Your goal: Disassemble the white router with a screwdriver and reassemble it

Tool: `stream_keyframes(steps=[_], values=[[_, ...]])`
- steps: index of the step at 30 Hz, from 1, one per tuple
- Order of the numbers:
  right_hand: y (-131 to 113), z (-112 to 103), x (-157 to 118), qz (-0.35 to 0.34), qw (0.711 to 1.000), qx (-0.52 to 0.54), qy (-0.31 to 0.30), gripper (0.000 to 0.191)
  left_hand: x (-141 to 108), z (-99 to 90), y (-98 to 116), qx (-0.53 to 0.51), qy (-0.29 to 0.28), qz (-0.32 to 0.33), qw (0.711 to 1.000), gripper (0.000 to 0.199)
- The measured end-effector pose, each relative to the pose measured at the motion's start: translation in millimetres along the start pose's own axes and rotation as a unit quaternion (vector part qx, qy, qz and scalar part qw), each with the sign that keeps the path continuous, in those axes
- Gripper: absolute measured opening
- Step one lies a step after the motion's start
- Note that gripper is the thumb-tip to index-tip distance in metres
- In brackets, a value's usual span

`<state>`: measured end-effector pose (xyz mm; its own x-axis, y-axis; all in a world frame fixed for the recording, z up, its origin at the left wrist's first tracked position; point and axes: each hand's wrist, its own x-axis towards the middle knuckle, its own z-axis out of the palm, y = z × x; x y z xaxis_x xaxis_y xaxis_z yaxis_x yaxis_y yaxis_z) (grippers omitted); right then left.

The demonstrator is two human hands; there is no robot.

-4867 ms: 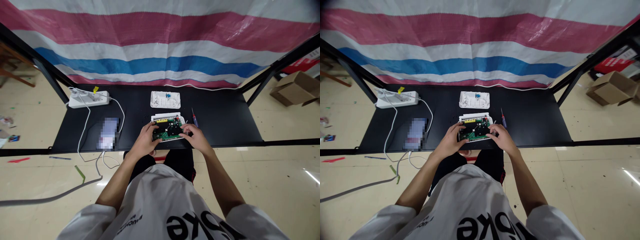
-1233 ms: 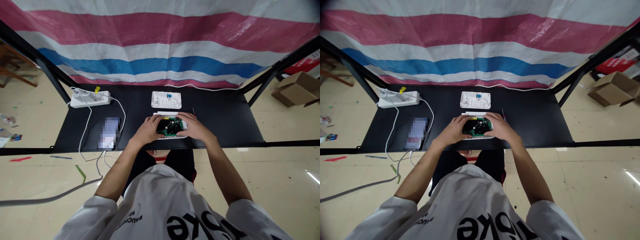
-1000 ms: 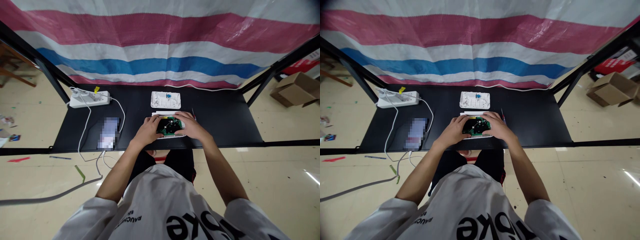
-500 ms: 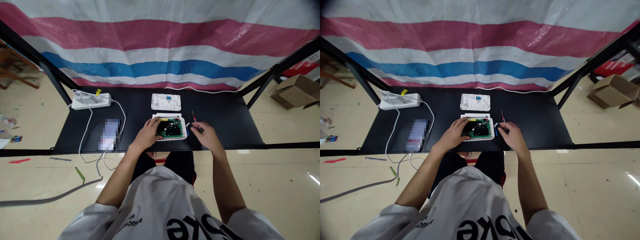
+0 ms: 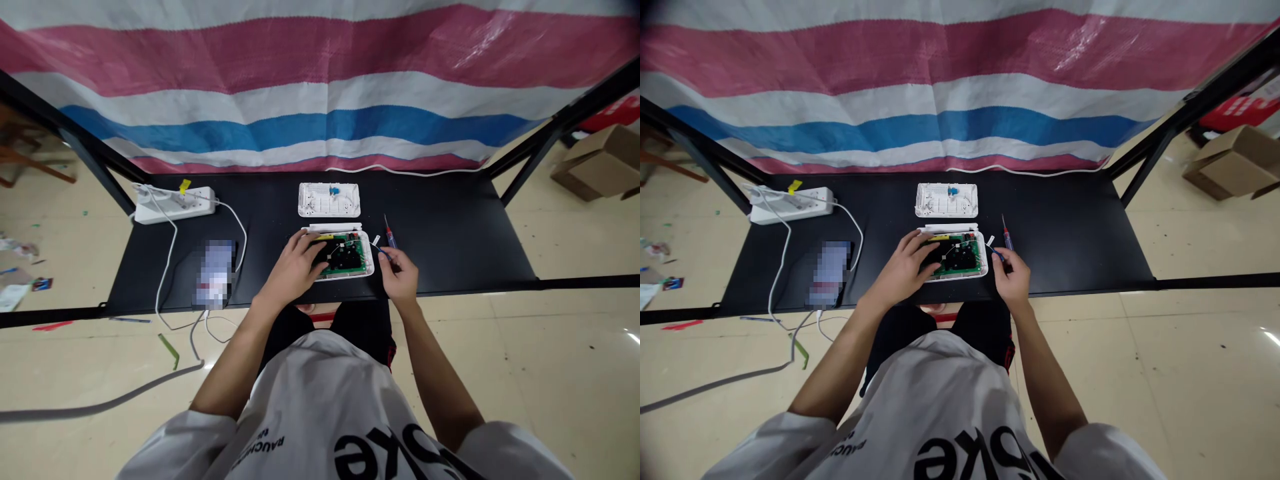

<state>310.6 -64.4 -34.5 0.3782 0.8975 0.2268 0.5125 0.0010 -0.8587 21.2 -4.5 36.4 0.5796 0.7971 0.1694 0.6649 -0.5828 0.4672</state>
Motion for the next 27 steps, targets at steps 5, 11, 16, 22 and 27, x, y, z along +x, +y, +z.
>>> stream_keyframes(steps=[5, 11, 16, 22, 27], values=[[1.5, 0.6, -2.1, 0.0, 0.996, 0.068, 0.056, 0.031, 7.9, 13.9, 14.6, -0.011, -0.03, 0.048, 0.998, 0.04], [-1.1, -1.3, -2.3, -0.01, 0.997, 0.052, 0.059, 0.027, 10.0, 28.6, 20.9, -0.015, -0.048, 0.045, 0.998, 0.04], [-5.5, 0.4, 2.7, -0.066, 0.996, -0.059, 0.033, 0.029, 21.8, 19.4, 12.6, -0.038, -0.016, 0.075, 0.996, 0.035], [-0.8, 4.5, 3.3, -0.091, 0.989, -0.114, -0.004, 0.023, 79.7, -1.1, -32.4, -0.006, 0.062, 0.064, 0.996, 0.032], [-2.6, 2.9, -0.7, -0.101, 0.992, -0.078, 0.018, 0.019, 145.0, -4.8, -71.8, 0.009, 0.068, 0.025, 0.997, 0.033]])
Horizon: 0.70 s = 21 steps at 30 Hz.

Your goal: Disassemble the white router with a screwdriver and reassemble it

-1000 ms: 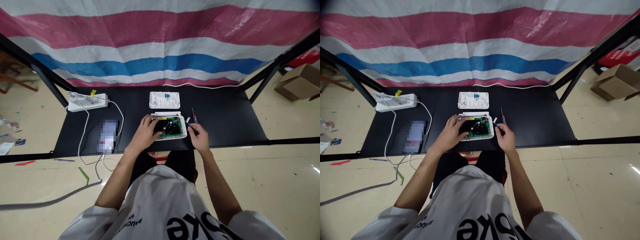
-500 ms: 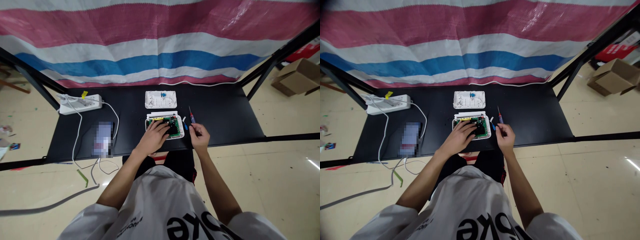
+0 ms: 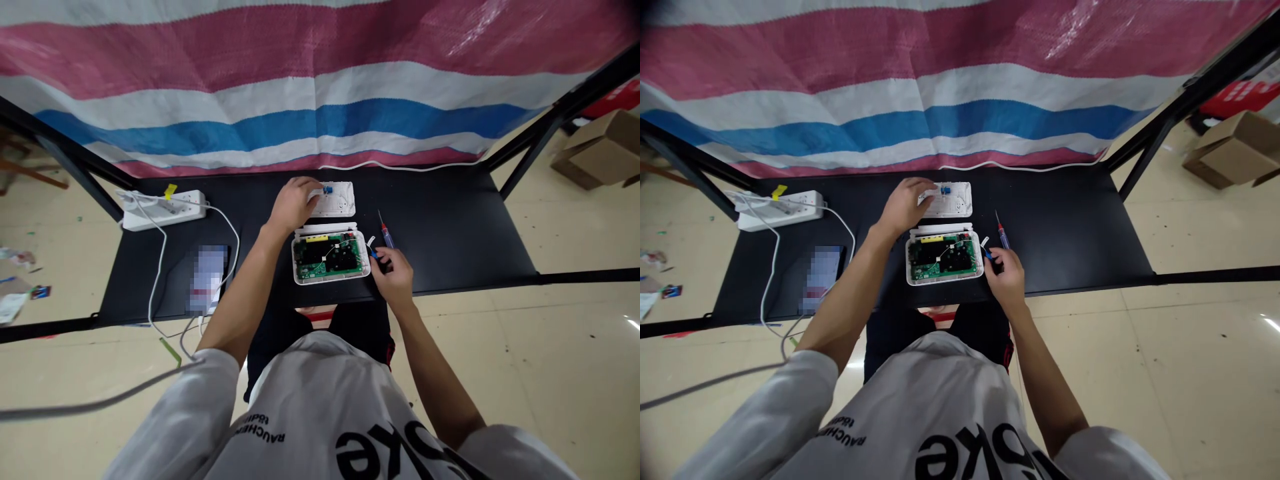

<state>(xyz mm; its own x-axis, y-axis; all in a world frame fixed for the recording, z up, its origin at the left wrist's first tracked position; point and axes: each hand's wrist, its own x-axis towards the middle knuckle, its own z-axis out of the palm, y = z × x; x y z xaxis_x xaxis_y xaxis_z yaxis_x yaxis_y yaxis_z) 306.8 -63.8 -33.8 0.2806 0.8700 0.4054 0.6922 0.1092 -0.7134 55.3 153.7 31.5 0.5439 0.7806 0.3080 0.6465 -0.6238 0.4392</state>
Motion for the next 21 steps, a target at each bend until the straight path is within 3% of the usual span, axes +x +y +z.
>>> stream_keyframes(steps=[4, 7, 13, 21], values=[[-3.9, -3.2, -4.4, -0.033, 0.998, 0.032, 0.052, 0.013, 34.9, 15.7, -20.5, 0.027, -0.034, -0.027, 0.999, 0.042], [-2.7, -2.9, -8.6, -0.016, 0.993, 0.069, 0.094, 0.018, 45.5, 26.9, -26.0, 0.049, -0.08, -0.033, 0.995, 0.043], [-0.3, -0.3, -10.4, 0.04, 0.977, 0.147, 0.149, 0.019, 45.7, 37.3, -27.9, 0.028, -0.094, -0.016, 0.995, 0.035], [-13.6, -5.2, -10.8, 0.085, 0.968, 0.196, 0.129, 0.016, 41.9, 24.7, -37.3, -0.028, -0.071, -0.071, 0.995, 0.026]])
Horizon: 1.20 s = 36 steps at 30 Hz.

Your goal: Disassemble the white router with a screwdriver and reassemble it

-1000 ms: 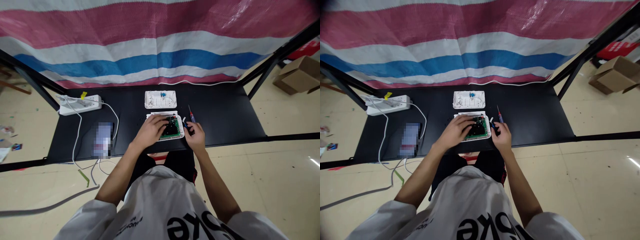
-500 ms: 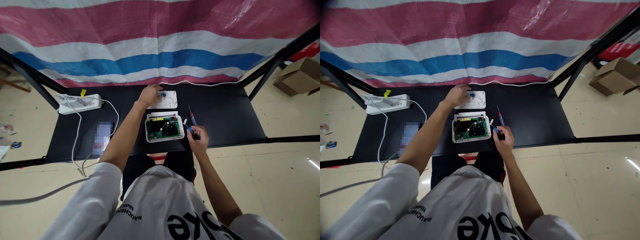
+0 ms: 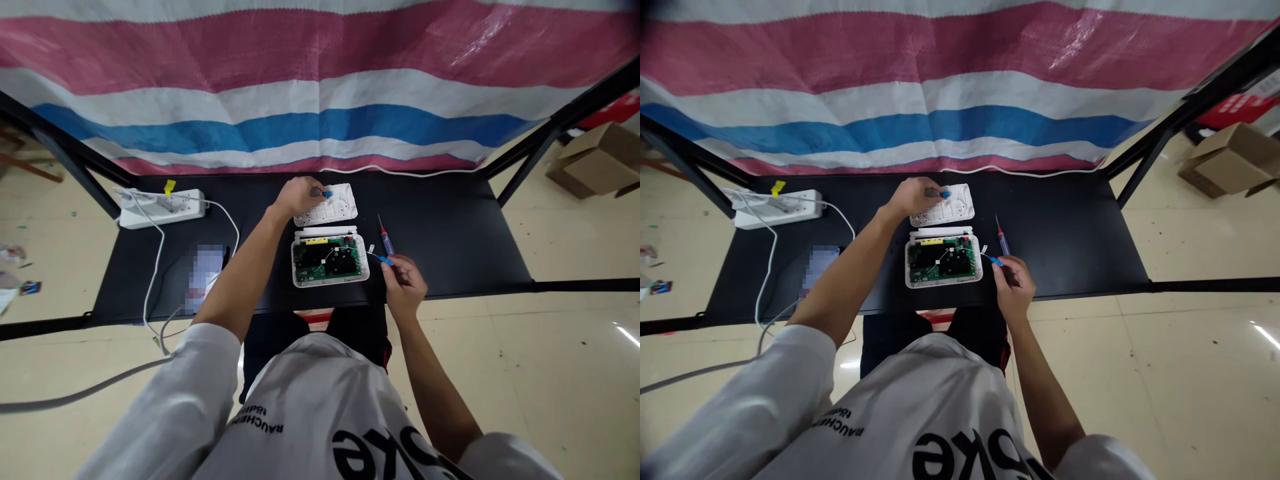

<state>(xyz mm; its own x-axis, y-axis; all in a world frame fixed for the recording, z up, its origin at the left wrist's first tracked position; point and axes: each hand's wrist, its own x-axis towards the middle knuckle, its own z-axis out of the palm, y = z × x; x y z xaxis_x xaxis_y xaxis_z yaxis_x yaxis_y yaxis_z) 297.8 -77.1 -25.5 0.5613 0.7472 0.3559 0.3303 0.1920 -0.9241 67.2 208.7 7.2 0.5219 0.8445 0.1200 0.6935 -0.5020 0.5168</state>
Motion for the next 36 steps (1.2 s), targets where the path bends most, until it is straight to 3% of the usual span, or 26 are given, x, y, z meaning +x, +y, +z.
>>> stream_keyframes(steps=[6, 11, 15, 19, 22, 26, 30, 36], values=[[-15.9, 11.1, -4.5, 0.0, 0.998, 0.053, -0.046, 0.014, -12.4, -16.2, -2.5, -0.002, 0.04, 0.054, 0.998, 0.039], [-23.7, 16.9, 3.7, -0.024, 0.996, 0.065, -0.056, 0.017, -32.1, -45.6, 5.9, -0.013, 0.087, 0.055, 0.995, 0.041], [-25.4, 17.5, 14.8, -0.073, 0.994, 0.004, -0.086, 0.02, -64.3, -73.2, 18.1, -0.022, 0.1, 0.047, 0.994, 0.037], [-26.7, 19.5, 22.9, -0.108, 0.982, -0.053, -0.148, 0.026, -105.4, -86.7, 27.2, -0.039, 0.076, 0.024, 0.996, 0.031], [-28.3, 21.6, 28.3, -0.085, 0.981, -0.049, -0.167, 0.032, -132.4, -85.4, 29.9, -0.047, 0.052, 0.009, 0.998, 0.032], [-36.2, 24.8, 41.6, -0.109, 0.971, -0.072, -0.2, 0.018, -155.0, -69.0, 32.8, -0.04, -0.017, -0.003, 0.999, 0.026], [-47.2, 32.2, 56.6, -0.183, 0.941, -0.106, -0.265, 0.018, -161.9, -47.8, 38.8, -0.035, -0.072, -0.008, 0.997, 0.025], [-57.8, 53.5, 67.6, -0.228, 0.887, -0.14, -0.377, 0.015, -160.2, -34.8, 46.9, -0.017, -0.068, 0.015, 0.997, 0.026]])
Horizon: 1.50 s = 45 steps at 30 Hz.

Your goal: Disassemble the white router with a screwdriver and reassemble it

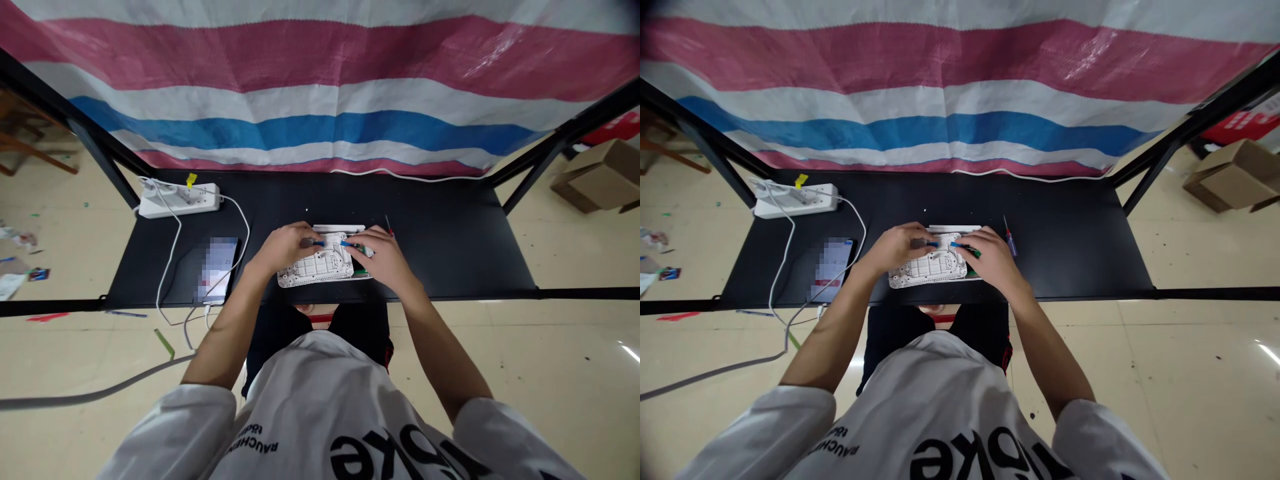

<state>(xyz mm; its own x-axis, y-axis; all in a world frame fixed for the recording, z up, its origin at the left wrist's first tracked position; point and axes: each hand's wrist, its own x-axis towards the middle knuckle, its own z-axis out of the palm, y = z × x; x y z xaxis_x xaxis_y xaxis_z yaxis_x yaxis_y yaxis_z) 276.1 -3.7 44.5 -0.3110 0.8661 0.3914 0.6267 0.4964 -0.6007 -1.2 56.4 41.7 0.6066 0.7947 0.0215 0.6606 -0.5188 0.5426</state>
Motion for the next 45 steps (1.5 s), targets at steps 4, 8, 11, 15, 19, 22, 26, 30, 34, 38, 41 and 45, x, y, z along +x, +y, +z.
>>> stream_keyframes(steps=[4, 8, 11, 15, 19, 22, 26, 30, 34, 38, 41, 45], values=[[-1.9, 8.0, 15.2, -0.026, 0.996, -0.056, -0.07, 0.014, 2.2, 1.3, 6.2, 0.035, 0.003, 0.006, 0.999, 0.031], [1.9, 18.0, 24.5, -0.044, 0.991, -0.097, -0.083, 0.011, 3.1, 1.7, 11.8, 0.04, -0.006, -0.013, 0.999, 0.028], [6.4, 22.7, 26.5, -0.038, 0.99, -0.102, -0.09, 0.011, 2.8, 2.3, 13.1, 0.038, -0.005, -0.015, 0.999, 0.025], [8.5, 22.5, 26.5, -0.029, 0.99, -0.099, -0.095, 0.012, 3.1, 2.5, 15.5, 0.039, 0.008, -0.01, 0.999, 0.022], [9.0, 21.6, 26.9, -0.029, 0.992, -0.083, -0.094, 0.014, 4.4, 1.7, 19.5, 0.048, 0.018, -0.007, 0.999, 0.02], [12.6, 22.6, 27.4, -0.029, 0.994, -0.049, -0.09, 0.014, 5.8, 2.2, 19.5, 0.044, 0.016, 0.003, 0.999, 0.023], [20.4, 21.2, 30.3, -0.036, 0.995, -0.002, -0.097, 0.014, 9.3, 4.9, 16.8, 0.035, 0.013, 0.015, 0.999, 0.025], [25.4, 17.7, 33.3, -0.051, 0.992, 0.006, -0.116, 0.013, 14.3, 6.5, 16.6, 0.037, 0.012, 0.028, 0.999, 0.024], [29.9, 23.4, 29.3, -0.042, 0.995, 0.031, -0.09, 0.011, 17.7, 5.5, 18.2, 0.028, 0.004, 0.032, 0.999, 0.025], [35.5, 32.1, 23.1, -0.012, 0.996, 0.075, -0.055, 0.012, 18.6, 5.1, 17.3, 0.018, -0.002, 0.031, 0.999, 0.023], [38.1, 31.1, 21.8, -0.009, 0.992, 0.101, -0.07, 0.01, 17.8, 6.3, 15.2, 0.017, -0.008, 0.035, 0.999, 0.022], [37.9, 23.0, 21.9, -0.014, 0.989, 0.116, -0.094, 0.015, 16.1, 8.0, 13.5, 0.009, 0.002, 0.041, 0.999, 0.022]])
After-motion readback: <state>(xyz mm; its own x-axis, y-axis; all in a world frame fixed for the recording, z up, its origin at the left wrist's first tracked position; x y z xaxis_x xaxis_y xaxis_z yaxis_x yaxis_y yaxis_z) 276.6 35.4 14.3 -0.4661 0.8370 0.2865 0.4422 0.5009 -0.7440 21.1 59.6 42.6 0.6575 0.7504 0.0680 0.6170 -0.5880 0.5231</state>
